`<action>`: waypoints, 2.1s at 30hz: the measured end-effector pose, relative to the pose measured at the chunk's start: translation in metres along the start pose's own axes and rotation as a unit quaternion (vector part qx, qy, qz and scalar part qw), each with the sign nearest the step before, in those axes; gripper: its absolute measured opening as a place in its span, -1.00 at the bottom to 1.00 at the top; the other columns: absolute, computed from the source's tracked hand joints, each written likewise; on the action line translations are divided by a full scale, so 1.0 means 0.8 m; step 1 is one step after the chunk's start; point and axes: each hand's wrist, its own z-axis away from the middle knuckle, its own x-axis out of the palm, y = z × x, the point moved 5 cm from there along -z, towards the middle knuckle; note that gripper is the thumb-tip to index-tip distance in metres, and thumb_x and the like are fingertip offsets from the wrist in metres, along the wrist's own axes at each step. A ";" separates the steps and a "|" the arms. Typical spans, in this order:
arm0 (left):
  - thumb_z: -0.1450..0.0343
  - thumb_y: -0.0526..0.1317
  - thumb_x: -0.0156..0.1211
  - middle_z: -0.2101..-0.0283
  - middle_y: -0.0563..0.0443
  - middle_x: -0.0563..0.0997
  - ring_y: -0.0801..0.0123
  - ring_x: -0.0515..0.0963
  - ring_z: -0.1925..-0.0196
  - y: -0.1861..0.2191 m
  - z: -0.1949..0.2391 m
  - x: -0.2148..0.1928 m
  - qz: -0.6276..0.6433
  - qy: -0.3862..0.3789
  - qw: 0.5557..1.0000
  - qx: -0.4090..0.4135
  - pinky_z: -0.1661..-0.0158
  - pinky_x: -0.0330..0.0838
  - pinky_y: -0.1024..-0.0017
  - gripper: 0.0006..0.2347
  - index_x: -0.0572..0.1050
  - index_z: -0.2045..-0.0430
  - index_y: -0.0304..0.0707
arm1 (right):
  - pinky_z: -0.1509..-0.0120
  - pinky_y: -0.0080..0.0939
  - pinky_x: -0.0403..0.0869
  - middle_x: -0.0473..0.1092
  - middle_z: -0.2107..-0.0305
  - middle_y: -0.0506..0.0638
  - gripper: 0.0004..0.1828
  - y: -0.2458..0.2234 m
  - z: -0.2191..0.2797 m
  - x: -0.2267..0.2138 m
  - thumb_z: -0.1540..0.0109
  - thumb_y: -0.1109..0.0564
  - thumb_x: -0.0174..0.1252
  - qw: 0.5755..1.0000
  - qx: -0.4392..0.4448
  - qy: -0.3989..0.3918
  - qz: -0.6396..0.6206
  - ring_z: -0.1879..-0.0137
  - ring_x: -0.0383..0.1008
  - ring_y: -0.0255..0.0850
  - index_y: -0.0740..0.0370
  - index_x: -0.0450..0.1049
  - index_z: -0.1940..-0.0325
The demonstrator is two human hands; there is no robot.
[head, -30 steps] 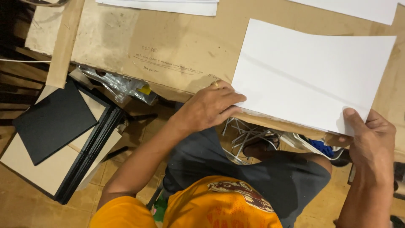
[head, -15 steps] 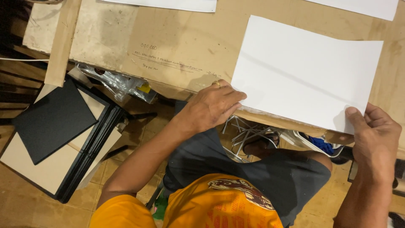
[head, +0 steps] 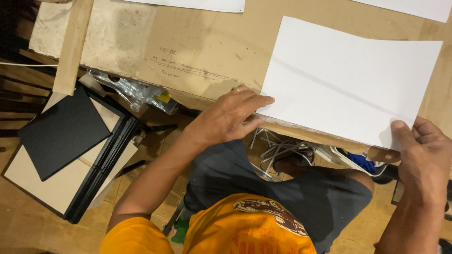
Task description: Cutting paper sheets with scissors, folding them, and applying glue with a brush to assemble a notepad or similar item.
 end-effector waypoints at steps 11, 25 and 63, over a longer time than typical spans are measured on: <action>-0.47 -0.44 0.29 0.16 -0.20 0.59 0.12 0.59 0.14 0.014 -0.009 -0.009 -0.088 0.001 0.996 0.008 -0.02 0.52 0.20 -0.68 0.36 -0.08 -0.42 | 0.50 -0.38 0.40 0.49 0.10 -0.01 -0.69 0.015 -0.008 0.001 -0.55 0.01 0.19 1.000 -0.003 -0.001 -0.031 0.14 0.50 -0.23 0.19 0.44 -0.30; -0.38 -0.46 0.36 0.13 -0.21 0.66 0.11 0.62 0.17 0.037 -0.042 -0.018 -0.094 -0.046 0.994 0.017 0.02 0.48 0.20 -0.77 0.56 0.10 -0.49 | 0.34 -0.37 0.35 0.36 0.49 -0.17 -0.87 -0.046 -0.023 -0.032 -0.35 0.09 0.22 0.995 0.074 -0.056 -0.032 0.40 0.29 -0.39 0.17 0.59 0.09; -0.37 -0.27 0.30 0.07 0.08 0.64 0.16 0.61 0.06 0.013 -0.018 -0.004 -0.157 -0.111 0.976 -0.098 0.16 0.51 0.21 -0.82 0.62 0.18 -0.02 | 0.33 -0.51 0.34 0.43 0.50 -0.22 -0.77 0.014 -0.036 -0.014 -0.12 0.21 0.50 0.987 0.031 -0.004 -0.156 0.39 0.34 -0.49 0.14 0.60 0.20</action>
